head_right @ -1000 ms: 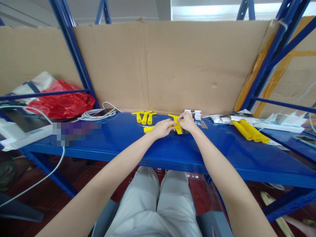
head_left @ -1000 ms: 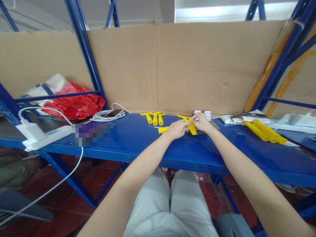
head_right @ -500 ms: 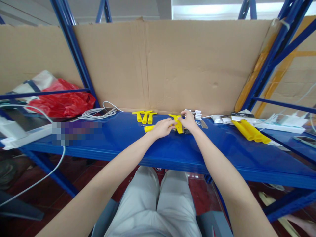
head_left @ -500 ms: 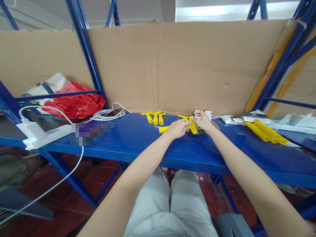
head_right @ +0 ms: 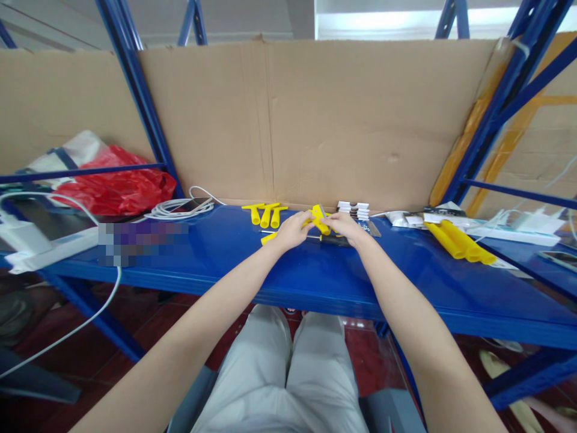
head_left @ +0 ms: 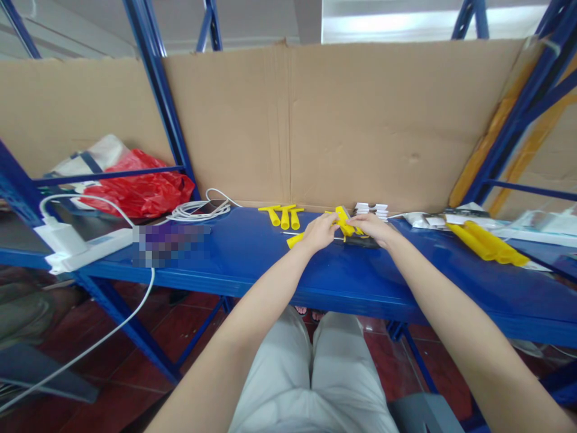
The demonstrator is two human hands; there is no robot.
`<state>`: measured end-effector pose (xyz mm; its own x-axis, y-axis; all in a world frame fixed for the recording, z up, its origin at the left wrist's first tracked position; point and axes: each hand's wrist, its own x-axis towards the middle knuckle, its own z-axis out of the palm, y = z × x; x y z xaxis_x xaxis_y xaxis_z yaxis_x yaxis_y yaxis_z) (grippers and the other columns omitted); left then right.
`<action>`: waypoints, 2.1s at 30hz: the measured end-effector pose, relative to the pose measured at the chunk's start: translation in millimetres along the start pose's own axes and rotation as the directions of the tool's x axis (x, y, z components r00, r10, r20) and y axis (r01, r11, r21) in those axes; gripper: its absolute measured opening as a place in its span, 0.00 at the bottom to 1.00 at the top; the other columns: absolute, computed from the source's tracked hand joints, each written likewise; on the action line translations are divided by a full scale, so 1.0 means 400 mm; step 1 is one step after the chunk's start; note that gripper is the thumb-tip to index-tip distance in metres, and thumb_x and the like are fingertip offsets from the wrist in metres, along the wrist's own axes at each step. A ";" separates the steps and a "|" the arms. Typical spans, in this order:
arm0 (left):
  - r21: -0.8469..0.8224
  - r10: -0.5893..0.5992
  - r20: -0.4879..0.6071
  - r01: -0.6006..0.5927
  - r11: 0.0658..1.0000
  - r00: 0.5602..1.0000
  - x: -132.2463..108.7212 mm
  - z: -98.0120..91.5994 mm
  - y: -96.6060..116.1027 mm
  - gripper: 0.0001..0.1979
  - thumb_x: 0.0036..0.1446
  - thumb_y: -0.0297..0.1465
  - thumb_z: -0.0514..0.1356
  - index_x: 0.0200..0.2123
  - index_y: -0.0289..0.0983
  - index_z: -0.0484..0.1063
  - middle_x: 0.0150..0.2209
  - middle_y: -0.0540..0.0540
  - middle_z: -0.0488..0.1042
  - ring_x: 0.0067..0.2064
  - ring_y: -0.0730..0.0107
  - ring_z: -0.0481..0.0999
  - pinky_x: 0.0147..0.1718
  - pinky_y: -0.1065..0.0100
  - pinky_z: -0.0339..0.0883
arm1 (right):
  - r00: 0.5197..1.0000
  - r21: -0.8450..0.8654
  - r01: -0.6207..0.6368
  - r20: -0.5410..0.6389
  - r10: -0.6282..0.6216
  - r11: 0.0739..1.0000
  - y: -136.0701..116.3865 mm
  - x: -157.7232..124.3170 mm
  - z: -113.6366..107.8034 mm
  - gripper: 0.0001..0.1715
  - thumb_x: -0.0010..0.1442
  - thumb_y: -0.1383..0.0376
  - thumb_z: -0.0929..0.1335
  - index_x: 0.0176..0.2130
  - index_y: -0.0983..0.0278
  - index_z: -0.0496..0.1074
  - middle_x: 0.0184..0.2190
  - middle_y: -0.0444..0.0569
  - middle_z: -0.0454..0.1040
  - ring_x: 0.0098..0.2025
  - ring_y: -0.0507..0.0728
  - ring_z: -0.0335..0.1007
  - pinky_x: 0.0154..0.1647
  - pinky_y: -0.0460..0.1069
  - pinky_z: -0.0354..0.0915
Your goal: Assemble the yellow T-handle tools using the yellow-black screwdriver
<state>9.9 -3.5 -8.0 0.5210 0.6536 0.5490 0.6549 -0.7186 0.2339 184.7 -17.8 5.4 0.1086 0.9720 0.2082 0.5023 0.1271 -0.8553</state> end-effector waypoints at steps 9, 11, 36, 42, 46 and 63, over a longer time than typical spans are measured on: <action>0.006 -0.069 0.035 0.069 0.998 0.997 -0.007 -0.006 0.011 0.27 0.64 0.28 0.53 0.65 0.40 0.53 0.59 0.41 0.70 0.59 0.61 0.71 0.54 0.61 0.67 | 0.999 0.040 -0.039 -0.003 0.040 0.998 -0.003 -0.008 0.004 0.10 0.49 0.61 0.73 0.27 0.67 0.78 0.23 0.46 0.74 0.25 0.50 0.62 0.26 0.45 0.55; 0.071 -0.084 0.080 0.078 0.994 0.993 -0.010 -0.010 0.015 0.29 0.64 0.29 0.52 0.67 0.41 0.49 0.59 0.41 0.70 0.58 0.60 0.71 0.53 0.59 0.67 | 0.999 0.033 -0.038 0.001 0.038 0.999 -0.005 -0.012 0.006 0.10 0.48 0.61 0.72 0.26 0.66 0.78 0.23 0.46 0.74 0.25 0.50 0.62 0.26 0.45 0.55; 0.160 -0.133 0.118 0.114 0.980 0.984 -0.009 -0.008 0.001 0.29 0.60 0.28 0.53 0.64 0.44 0.60 0.57 0.45 0.73 0.56 0.56 0.74 0.53 0.56 0.69 | 1.000 -0.018 0.003 0.029 -0.002 1.000 -0.015 -0.024 0.014 0.12 0.47 0.58 0.71 0.25 0.65 0.75 0.24 0.46 0.73 0.28 0.51 0.63 0.30 0.46 0.57; 0.154 -0.132 0.118 0.113 0.982 0.984 -0.008 -0.009 0.002 0.29 0.60 0.28 0.53 0.65 0.46 0.59 0.57 0.46 0.73 0.56 0.57 0.74 0.53 0.57 0.69 | 0.998 -0.025 0.060 0.019 -0.059 0.998 0.009 0.003 0.007 0.13 0.51 0.57 0.70 0.29 0.65 0.76 0.29 0.48 0.76 0.32 0.53 0.68 0.33 0.46 0.62; 0.150 -0.125 0.104 0.108 0.983 0.987 -0.007 -0.006 0.001 0.29 0.60 0.28 0.53 0.65 0.46 0.59 0.57 0.46 0.73 0.56 0.57 0.74 0.53 0.58 0.69 | 0.989 -0.151 0.094 -0.100 -0.110 0.984 0.041 0.035 -0.023 0.12 0.56 0.62 0.67 0.39 0.66 0.75 0.38 0.53 0.78 0.40 0.57 0.72 0.43 0.51 0.66; 0.143 -0.121 0.114 0.104 0.984 0.986 -0.011 -0.012 0.007 0.29 0.61 0.29 0.53 0.65 0.46 0.59 0.57 0.47 0.73 0.57 0.58 0.73 0.53 0.59 0.68 | 0.952 -0.685 -0.258 -0.299 0.061 0.681 0.261 0.089 -0.195 0.19 0.45 0.66 0.68 0.39 0.56 0.80 0.48 0.60 0.73 0.56 0.77 0.61 0.50 0.78 0.56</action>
<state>6.8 -9.4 -6.0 0.4970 0.7582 0.4221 0.7768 -0.6055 0.1729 307.9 14.7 -39.3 0.3901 0.8745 0.2882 0.9019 -0.2997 -0.3111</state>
